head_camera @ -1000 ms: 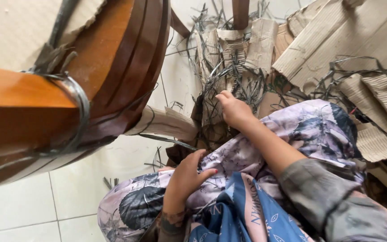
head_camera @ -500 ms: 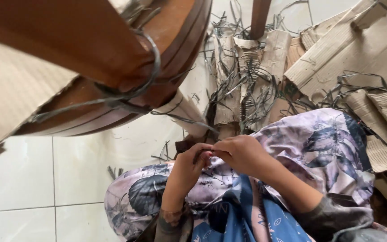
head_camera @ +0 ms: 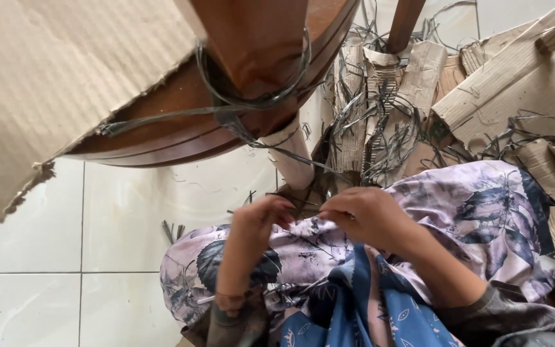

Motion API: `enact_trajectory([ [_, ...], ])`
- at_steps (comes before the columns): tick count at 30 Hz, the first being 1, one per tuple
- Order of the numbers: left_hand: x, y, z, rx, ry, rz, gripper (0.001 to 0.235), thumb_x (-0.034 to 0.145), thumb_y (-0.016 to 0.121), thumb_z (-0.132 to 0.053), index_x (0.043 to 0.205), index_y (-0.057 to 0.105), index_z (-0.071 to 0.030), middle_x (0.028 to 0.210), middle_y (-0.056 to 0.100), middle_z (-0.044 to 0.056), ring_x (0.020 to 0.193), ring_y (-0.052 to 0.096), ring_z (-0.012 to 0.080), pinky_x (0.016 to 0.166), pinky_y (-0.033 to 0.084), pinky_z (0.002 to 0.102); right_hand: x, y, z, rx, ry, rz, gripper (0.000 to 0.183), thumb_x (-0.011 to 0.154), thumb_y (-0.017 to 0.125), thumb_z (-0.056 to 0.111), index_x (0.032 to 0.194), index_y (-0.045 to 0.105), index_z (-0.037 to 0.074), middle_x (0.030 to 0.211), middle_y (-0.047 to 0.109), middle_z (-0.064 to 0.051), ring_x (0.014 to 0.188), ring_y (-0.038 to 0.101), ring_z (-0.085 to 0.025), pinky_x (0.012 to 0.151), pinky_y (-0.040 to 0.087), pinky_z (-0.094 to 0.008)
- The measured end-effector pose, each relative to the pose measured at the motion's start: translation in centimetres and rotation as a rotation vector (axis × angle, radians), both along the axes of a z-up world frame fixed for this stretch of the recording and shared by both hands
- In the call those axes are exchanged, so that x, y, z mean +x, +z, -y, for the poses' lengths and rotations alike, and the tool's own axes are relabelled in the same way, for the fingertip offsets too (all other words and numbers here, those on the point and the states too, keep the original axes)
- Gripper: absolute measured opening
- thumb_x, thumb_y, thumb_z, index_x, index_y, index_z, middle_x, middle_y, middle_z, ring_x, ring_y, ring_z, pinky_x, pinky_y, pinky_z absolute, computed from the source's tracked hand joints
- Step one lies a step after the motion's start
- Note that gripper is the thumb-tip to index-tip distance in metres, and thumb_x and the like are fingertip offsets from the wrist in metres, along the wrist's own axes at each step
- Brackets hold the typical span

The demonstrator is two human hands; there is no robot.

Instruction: Wrapping a wooden table leg with cardboard and securing it with plastic ties for protection.

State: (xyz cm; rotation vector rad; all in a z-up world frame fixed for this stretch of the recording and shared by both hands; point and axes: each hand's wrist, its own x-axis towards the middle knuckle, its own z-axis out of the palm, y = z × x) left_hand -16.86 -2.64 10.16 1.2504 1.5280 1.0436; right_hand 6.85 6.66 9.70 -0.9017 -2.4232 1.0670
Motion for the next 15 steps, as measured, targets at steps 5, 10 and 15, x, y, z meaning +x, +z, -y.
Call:
enact_trajectory([
  [5,-5.3,-1.0,-0.1,-0.13,0.132,-0.088,0.03,0.107,0.051,-0.025,0.094,0.074,-0.011,0.075,0.08,0.01,0.075,0.081,0.0234,0.083,0.057,0.036,3.1,0.3,-2.5,-0.122,-0.056,0.004,0.012,0.087,0.072,0.011,0.091,0.083,0.012,0.074,0.079,-0.01,0.072,0.076,-0.03,0.071,0.059,-0.039],
  [10,-6.6,-3.0,-0.6,-0.215,0.093,-0.223,0.036,0.107,0.05,-0.04,0.091,0.076,-0.021,0.076,0.08,0.003,0.084,0.078,0.0248,0.086,0.056,0.037,4.4,0.7,-3.7,-0.18,-0.459,0.109,0.012,0.09,0.073,0.02,0.096,0.08,0.014,0.059,0.064,-0.015,0.061,0.06,-0.026,0.069,0.051,-0.046],
  [15,-4.4,-3.0,-1.5,-0.173,0.065,-0.24,0.028,0.102,0.059,-0.041,0.106,0.075,-0.018,0.089,0.08,0.01,0.094,0.076,0.0326,0.086,0.058,0.045,3.1,-2.7,-5.5,-0.084,-0.708,0.147,0.011,0.099,0.072,0.034,0.095,0.078,0.027,0.045,0.051,0.0,0.049,0.054,-0.02,0.058,0.047,-0.036],
])
